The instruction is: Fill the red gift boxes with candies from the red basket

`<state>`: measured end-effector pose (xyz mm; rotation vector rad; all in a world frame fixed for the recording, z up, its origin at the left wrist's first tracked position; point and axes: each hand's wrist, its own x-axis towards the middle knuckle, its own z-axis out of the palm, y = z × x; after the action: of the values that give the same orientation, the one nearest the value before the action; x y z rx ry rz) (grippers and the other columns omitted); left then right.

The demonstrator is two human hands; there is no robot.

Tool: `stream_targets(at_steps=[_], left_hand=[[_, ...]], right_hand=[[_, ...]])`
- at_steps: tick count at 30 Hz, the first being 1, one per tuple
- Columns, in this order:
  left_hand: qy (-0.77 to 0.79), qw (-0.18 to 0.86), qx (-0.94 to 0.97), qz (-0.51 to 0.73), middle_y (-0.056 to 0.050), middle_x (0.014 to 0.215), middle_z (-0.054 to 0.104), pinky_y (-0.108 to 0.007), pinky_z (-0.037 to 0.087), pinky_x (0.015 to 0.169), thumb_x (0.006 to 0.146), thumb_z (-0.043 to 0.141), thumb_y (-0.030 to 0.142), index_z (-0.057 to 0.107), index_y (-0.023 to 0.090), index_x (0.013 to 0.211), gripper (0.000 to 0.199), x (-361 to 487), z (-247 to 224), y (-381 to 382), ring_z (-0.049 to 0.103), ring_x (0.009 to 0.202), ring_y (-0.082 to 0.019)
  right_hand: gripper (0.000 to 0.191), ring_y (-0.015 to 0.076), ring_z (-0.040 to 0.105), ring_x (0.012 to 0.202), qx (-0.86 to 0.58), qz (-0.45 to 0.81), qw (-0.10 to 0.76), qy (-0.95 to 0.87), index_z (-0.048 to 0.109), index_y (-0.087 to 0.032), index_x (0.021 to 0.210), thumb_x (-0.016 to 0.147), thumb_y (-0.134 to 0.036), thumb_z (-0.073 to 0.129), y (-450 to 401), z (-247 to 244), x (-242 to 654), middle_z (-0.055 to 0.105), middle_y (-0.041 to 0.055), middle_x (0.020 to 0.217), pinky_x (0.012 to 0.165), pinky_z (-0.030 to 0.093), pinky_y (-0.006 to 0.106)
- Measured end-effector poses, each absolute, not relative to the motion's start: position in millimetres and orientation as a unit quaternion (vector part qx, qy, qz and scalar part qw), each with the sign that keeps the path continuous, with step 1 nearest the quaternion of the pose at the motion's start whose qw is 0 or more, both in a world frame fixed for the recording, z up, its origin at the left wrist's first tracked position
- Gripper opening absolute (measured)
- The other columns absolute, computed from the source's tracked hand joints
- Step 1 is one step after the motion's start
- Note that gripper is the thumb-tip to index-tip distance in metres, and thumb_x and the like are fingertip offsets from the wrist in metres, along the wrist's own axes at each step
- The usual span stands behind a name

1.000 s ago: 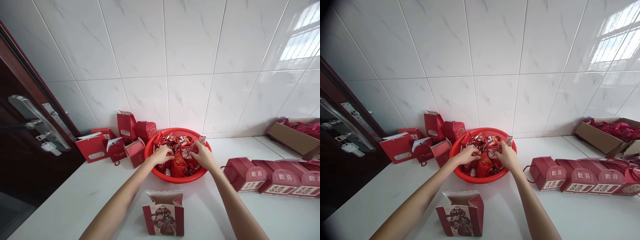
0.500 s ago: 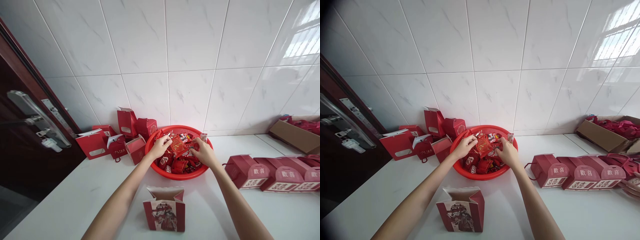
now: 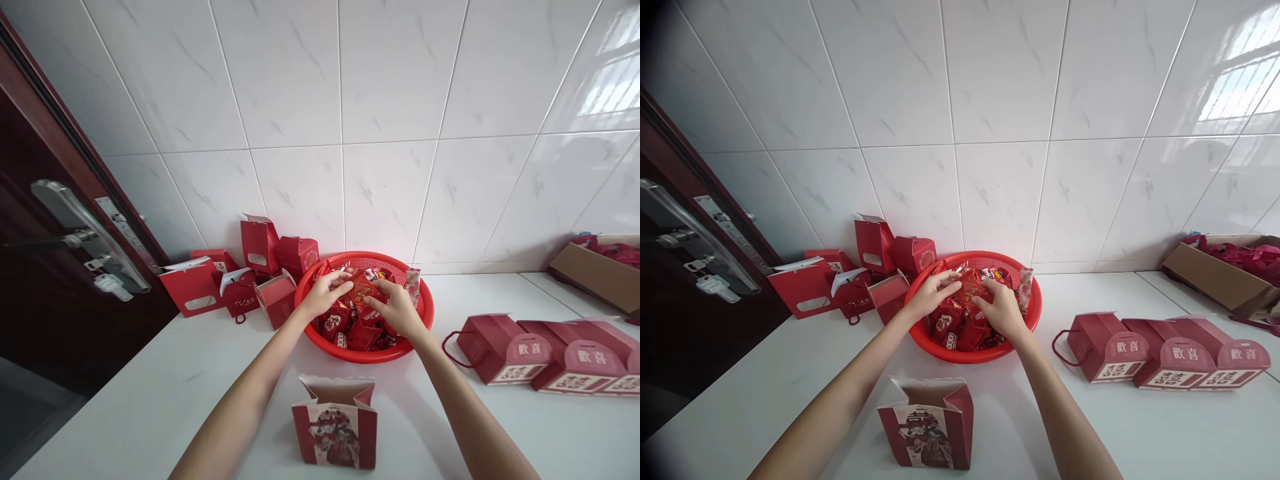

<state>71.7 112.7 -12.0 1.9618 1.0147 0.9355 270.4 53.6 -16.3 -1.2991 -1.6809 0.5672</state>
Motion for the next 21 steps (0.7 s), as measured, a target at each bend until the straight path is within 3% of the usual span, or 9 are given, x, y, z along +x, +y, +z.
stream_targets(at_steps=[6,10,15,21], left_hand=[[0.391,0.363,0.77,0.35,-0.007,0.111,0.076,-0.036,0.056,0.094,0.093,0.06,0.035,0.072,0.018,0.105,0.024,72,-7,110,0.07,0.105,-0.024],[0.439,0.335,0.771,0.317,-0.006,0.108,0.078,-0.035,0.056,0.093,0.093,0.056,0.027,0.073,0.019,0.107,0.024,72,-14,115,0.073,0.102,-0.023],[0.473,0.292,0.808,0.196,-0.002,0.08,0.079,-0.033,0.054,0.078,0.075,0.068,0.016,0.077,0.021,0.075,0.01,74,-20,116,0.072,0.079,-0.024],[0.54,0.211,0.807,0.11,-0.005,0.065,0.072,-0.034,0.05,0.073,0.076,0.068,0.019,0.07,0.022,0.061,0.016,78,-13,109,0.07,0.075,-0.027]], right_hand=[[0.018,0.0244,0.067,0.078,-0.533,0.242,0.467,-0.663,0.066,-0.022,0.089,0.08,-0.038,0.064,48,-13,271,0.076,0.0043,0.087,0.073,0.051,0.036],[0.015,0.0274,0.071,0.091,-0.543,0.244,0.52,-0.613,0.059,-0.024,0.086,0.079,-0.037,0.062,51,-16,274,0.077,0.0043,0.093,0.081,0.053,0.04],[0.017,0.0288,0.071,0.099,-0.547,0.264,0.555,-0.569,0.058,-0.024,0.088,0.078,-0.037,0.062,56,-24,279,0.077,0.0058,0.098,0.086,0.054,0.043],[0.015,0.0265,0.071,0.089,-0.548,0.272,0.544,-0.574,0.059,-0.024,0.085,0.076,-0.036,0.062,55,-24,278,0.076,0.0048,0.093,0.08,0.054,0.04]])
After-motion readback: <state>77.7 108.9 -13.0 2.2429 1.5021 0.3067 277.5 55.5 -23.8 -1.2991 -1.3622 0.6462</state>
